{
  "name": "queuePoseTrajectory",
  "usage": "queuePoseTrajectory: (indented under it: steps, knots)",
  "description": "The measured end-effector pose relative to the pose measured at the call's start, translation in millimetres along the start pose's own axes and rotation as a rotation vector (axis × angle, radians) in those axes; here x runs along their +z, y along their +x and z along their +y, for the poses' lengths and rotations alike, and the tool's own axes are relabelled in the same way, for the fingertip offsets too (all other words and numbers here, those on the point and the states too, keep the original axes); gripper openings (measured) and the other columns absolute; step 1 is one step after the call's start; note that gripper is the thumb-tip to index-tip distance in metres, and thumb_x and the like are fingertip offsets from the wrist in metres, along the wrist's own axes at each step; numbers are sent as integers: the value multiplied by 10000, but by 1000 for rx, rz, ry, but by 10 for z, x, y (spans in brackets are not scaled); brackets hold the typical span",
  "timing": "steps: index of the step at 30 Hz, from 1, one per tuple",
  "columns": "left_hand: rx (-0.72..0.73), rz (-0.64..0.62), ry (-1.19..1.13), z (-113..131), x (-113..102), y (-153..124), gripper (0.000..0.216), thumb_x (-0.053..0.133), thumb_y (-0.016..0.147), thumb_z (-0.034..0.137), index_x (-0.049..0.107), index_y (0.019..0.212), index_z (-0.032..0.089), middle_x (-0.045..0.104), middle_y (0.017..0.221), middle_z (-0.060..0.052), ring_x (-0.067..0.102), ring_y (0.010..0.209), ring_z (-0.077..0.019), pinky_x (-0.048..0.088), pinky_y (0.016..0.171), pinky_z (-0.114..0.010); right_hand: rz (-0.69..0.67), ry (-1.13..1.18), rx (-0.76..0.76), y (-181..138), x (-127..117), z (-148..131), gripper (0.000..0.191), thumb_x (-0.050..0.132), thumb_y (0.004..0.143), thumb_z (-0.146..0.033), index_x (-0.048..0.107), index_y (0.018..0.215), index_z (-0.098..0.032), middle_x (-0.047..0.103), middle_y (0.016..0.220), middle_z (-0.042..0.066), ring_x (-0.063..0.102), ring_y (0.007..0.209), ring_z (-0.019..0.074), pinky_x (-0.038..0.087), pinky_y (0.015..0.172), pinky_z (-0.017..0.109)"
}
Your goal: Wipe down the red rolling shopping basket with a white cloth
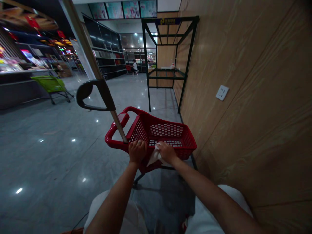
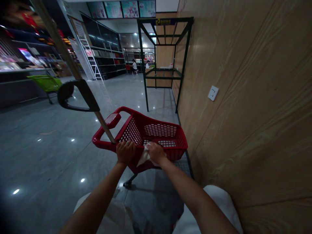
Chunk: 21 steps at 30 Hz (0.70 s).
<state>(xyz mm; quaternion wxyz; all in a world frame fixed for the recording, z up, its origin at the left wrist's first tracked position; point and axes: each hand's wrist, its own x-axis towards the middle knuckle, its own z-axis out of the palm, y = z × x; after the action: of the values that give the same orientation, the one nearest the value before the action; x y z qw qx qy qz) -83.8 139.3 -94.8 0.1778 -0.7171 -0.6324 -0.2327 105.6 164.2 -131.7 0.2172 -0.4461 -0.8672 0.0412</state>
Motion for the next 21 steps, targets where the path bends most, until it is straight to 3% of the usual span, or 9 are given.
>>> queuePoseTrajectory:
  steps: [5,8,11,17,19,21]
  knots:
    - [-23,23,19,32,43,-39,292,386,916,297,623,757,234,669,885,-65,529,868,-228,297,873,-400,35,-83,132,-636,-194,878,301,492,881,-155,630,1145,-198,624,1209,92,534,1135,227,373,1035,414]
    - [-44,56,16,74,79,-53,279,396,911,302,624,764,238,673,899,-62,523,878,-234,294,874,-408,79,-112,228,-801,-246,1005,301,470,890,-160,644,1133,-190,630,1185,108,537,1123,240,374,1030,433]
    - [-64,87,23,99,91,-44,272,405,903,305,619,747,243,668,858,-59,517,872,-240,293,862,-412,58,-76,210,-642,-196,715,353,448,885,-118,630,1178,-193,620,1197,104,529,1129,226,412,996,388]
    - [-76,48,53,84,26,-11,299,384,910,306,611,727,238,652,812,-62,517,846,-236,297,852,-410,60,48,15,169,120,-382,418,402,919,-115,529,1310,-191,589,1252,100,516,1154,203,422,998,352]
    - [-67,26,46,59,6,-17,298,381,912,306,621,748,238,656,837,-65,521,860,-236,298,854,-407,76,65,9,286,173,-547,392,387,929,-120,551,1282,-171,600,1235,106,521,1146,206,416,1008,356]
    - [-43,11,42,28,-2,-29,292,386,913,310,625,761,240,656,854,-64,523,873,-236,298,862,-405,94,71,-15,235,165,-491,387,402,922,-118,559,1273,-168,604,1234,106,518,1151,210,395,1032,371]
